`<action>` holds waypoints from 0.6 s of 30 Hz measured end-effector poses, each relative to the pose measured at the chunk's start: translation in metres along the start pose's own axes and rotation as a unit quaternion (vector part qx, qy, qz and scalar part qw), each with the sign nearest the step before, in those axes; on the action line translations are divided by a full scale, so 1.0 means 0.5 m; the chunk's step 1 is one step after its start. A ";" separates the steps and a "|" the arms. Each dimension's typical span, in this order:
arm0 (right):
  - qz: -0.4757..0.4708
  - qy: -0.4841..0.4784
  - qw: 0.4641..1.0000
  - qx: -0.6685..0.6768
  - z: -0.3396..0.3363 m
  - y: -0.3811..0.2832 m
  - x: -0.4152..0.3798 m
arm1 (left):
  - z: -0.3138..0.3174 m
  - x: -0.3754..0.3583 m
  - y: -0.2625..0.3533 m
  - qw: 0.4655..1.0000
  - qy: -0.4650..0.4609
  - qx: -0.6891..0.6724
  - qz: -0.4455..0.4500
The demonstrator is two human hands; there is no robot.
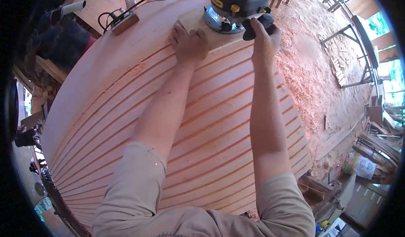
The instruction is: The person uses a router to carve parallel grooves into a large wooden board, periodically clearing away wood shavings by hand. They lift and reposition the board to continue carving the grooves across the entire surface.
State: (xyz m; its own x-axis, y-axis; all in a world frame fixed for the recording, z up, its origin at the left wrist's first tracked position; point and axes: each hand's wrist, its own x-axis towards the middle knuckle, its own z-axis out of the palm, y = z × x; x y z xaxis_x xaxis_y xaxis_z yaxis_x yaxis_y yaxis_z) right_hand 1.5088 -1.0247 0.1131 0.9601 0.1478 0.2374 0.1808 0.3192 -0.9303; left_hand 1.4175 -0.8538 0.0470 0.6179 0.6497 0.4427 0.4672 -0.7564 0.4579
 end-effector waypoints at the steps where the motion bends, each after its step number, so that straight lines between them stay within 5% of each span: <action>1: -0.001 -0.007 1.000 -0.006 0.006 -0.007 0.007 | -0.001 -0.002 0.000 1.000 0.002 -0.004 -0.008; 11: 0.130 0.012 0.989 -0.075 0.012 -0.042 0.040 | -0.038 0.005 0.029 0.993 -0.121 -0.004 -0.004; 18: 0.110 0.008 0.987 -0.118 -0.004 -0.037 0.068 | -0.034 0.017 0.048 0.990 -0.138 -0.001 -0.009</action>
State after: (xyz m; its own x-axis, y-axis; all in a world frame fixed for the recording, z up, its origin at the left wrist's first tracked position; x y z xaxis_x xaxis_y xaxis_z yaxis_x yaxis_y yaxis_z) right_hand 1.5386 -1.0276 0.1378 0.9845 0.1741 0.0192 0.0100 0.0533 -0.9985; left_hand 1.4234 -0.8651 0.0747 0.7589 0.6178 0.2057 0.4798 -0.7441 0.4649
